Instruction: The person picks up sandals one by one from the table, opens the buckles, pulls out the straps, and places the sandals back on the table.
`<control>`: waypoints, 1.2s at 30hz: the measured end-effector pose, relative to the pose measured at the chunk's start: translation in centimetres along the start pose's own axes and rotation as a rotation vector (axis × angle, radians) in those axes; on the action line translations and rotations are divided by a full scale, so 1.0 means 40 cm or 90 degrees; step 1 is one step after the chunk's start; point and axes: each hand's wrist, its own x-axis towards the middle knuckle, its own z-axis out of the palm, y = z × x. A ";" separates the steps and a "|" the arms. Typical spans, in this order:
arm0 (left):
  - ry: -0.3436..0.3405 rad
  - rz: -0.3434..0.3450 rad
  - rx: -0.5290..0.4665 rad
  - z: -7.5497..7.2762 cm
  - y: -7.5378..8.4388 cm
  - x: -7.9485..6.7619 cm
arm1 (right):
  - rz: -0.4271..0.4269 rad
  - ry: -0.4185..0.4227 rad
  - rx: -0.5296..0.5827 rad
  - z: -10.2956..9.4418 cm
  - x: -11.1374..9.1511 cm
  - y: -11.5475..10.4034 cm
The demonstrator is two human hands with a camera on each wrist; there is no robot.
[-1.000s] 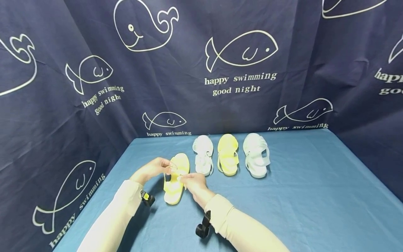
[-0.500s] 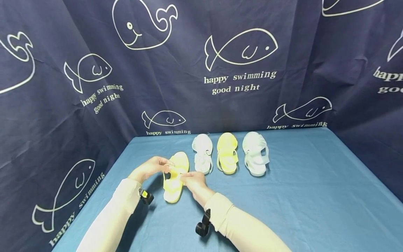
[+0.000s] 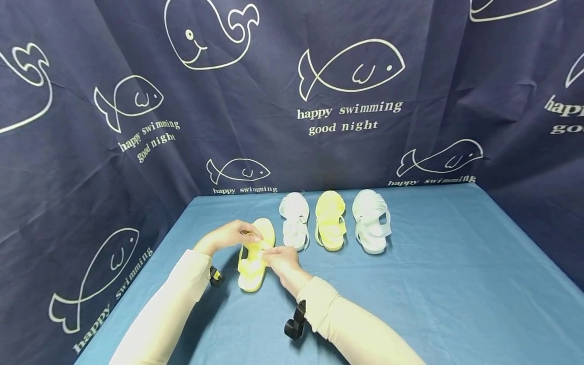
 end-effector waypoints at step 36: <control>-0.018 -0.040 -0.078 -0.010 -0.027 -0.008 | -0.007 -0.016 0.009 0.003 -0.003 0.000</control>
